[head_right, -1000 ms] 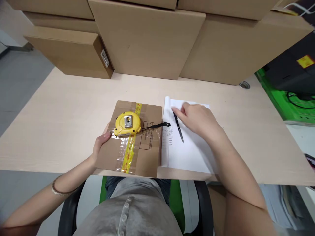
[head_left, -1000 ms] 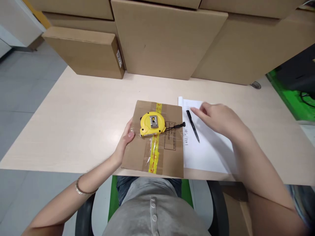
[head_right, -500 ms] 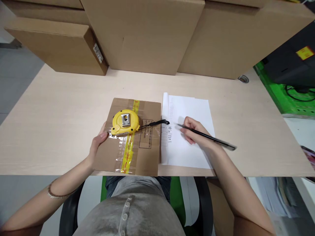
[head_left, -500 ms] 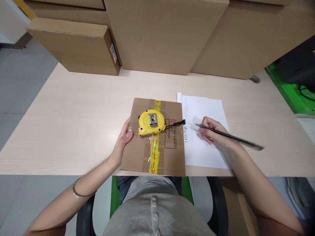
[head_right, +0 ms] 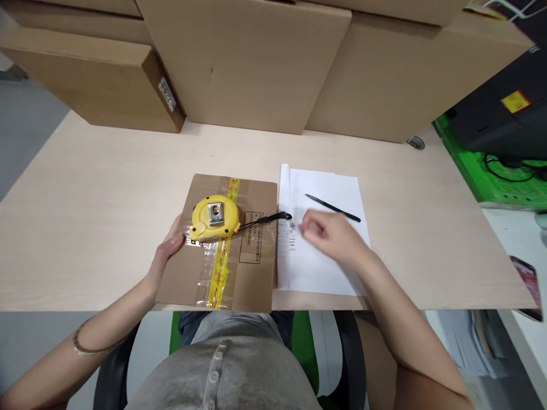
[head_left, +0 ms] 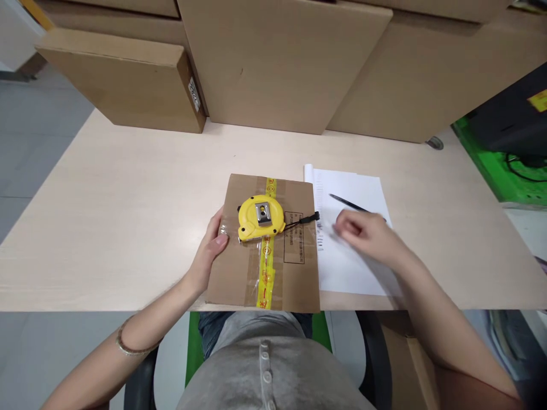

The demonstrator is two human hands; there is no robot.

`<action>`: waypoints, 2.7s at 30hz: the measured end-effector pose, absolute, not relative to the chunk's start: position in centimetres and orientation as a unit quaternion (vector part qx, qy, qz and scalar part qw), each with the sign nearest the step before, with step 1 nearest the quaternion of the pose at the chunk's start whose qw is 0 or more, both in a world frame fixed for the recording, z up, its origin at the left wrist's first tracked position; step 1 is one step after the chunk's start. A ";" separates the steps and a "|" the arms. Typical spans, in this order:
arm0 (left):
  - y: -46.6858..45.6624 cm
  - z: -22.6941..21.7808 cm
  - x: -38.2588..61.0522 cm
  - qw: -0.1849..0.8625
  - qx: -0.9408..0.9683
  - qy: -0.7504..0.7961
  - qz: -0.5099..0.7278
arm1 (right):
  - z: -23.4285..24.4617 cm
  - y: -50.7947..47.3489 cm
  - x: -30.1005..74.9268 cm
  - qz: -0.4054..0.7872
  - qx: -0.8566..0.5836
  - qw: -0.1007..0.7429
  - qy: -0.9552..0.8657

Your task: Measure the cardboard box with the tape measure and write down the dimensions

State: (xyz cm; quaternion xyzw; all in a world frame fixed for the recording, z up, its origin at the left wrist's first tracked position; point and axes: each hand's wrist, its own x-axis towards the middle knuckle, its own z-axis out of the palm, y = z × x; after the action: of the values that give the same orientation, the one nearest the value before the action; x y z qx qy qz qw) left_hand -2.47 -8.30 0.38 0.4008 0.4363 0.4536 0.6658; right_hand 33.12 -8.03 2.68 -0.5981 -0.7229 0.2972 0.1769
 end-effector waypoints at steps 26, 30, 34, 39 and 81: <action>-8.1 0.5 -2.8 0.646 0.435 0.439 0.448 | -1.7 -11.6 31.4 0.540 -0.569 0.431 -0.446; -8.0 -0.3 -3.1 0.645 0.441 0.434 0.449 | -2.6 -11.7 31.2 0.535 -0.572 0.398 -0.477; -7.9 -0.8 -3.4 0.636 0.454 0.434 0.449 | -2.5 -11.7 31.1 0.502 -0.596 0.378 -0.500; -7.9 -1.0 -3.6 0.628 0.470 0.428 0.449 | -2.5 -11.8 30.9 0.470 -0.621 0.377 -0.501; -9.2 -1.1 -3.3 0.622 0.473 0.433 0.450 | -3.8 -11.9 31.6 0.359 -0.523 0.332 -0.698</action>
State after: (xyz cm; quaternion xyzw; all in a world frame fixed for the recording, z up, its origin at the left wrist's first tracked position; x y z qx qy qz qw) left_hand -3.31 -9.18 -1.13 0.4726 0.4328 0.4503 0.6217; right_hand 31.61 -11.94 -3.81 -0.5229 -0.6983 0.3587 0.3320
